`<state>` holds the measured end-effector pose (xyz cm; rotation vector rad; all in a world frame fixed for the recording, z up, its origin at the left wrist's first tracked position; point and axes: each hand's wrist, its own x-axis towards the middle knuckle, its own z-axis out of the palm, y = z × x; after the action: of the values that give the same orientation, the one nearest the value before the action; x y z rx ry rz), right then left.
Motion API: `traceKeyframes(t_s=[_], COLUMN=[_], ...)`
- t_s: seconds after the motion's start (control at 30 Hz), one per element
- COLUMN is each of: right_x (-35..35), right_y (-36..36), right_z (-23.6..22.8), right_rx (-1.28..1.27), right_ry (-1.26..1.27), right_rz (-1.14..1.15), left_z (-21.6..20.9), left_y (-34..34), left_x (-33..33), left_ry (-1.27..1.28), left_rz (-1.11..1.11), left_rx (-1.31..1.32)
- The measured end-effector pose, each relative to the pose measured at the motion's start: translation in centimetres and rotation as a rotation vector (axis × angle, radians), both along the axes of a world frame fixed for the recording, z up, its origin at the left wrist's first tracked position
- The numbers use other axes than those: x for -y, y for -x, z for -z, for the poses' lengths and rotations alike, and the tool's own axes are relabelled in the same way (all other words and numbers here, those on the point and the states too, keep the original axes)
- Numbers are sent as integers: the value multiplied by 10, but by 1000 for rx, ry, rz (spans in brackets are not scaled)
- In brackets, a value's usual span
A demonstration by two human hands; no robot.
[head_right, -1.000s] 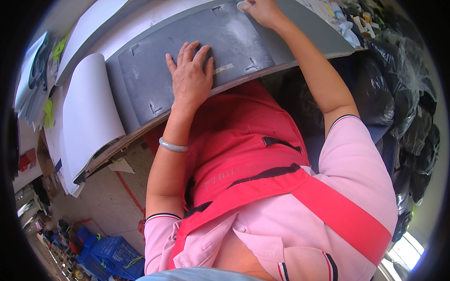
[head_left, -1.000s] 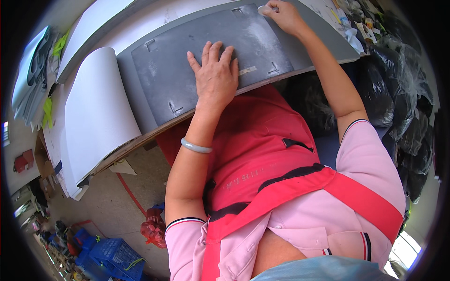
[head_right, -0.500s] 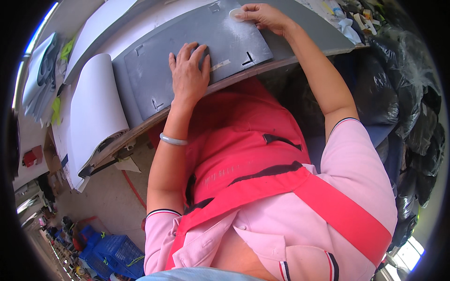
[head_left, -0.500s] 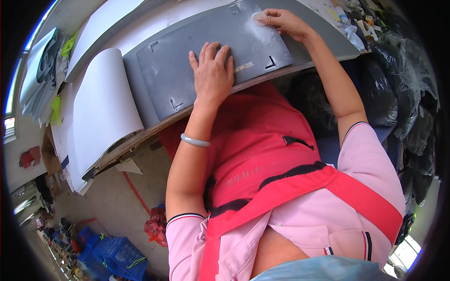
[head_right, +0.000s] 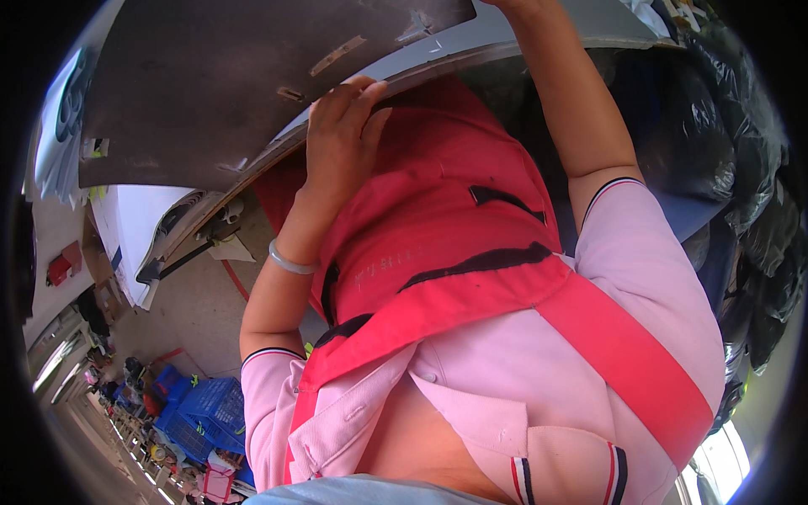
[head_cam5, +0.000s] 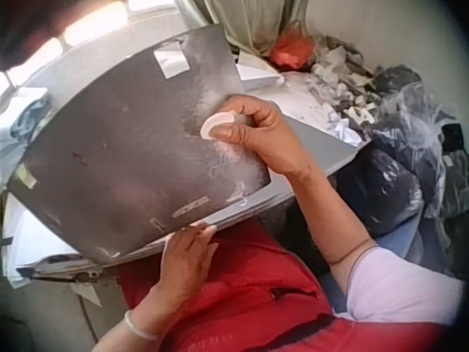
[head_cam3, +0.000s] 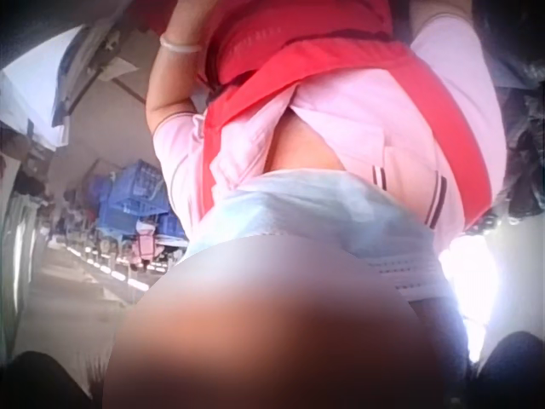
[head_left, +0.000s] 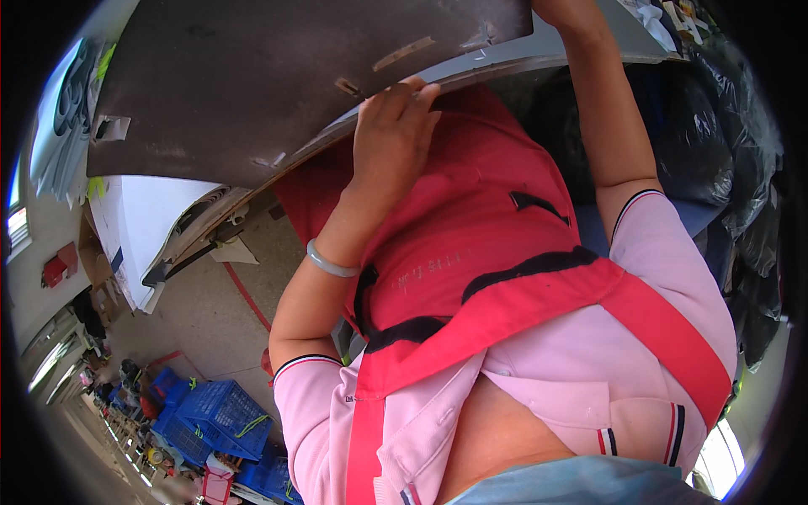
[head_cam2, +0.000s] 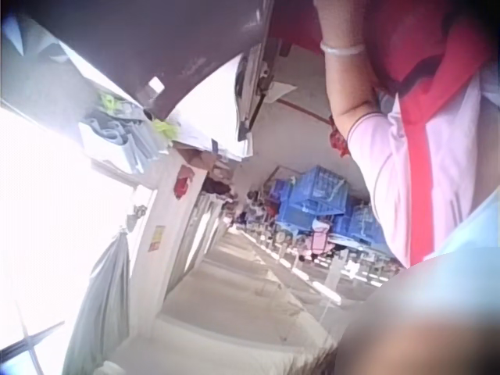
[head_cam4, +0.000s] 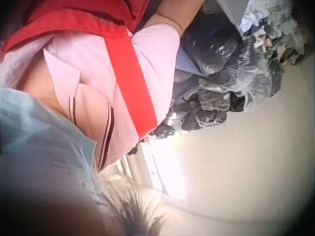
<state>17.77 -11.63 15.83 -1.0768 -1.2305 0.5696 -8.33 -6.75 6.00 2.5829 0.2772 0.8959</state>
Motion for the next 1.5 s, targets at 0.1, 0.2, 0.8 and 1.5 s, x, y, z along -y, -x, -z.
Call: traceKeyframes(t_s=[0.1,0.2,0.8,1.5], right_x=[-13,-13,-7,20], right_y=[0,-2,-17,-39], right_z=[-6,-10,14,46], right_rx=[56,87,-162,-564], right_ry=[-154,-178,-93,-116], right_rz=[-11,-32,111,203], left_z=[-3,-8,-21,-9], left_y=[-5,-5,2,-127], left_x=[-18,-39,-65,-133], left_ry=[-12,232,26,529], left_rz=[-130,-139,135,-8], left_rx=[-152,-384,-341,-3])
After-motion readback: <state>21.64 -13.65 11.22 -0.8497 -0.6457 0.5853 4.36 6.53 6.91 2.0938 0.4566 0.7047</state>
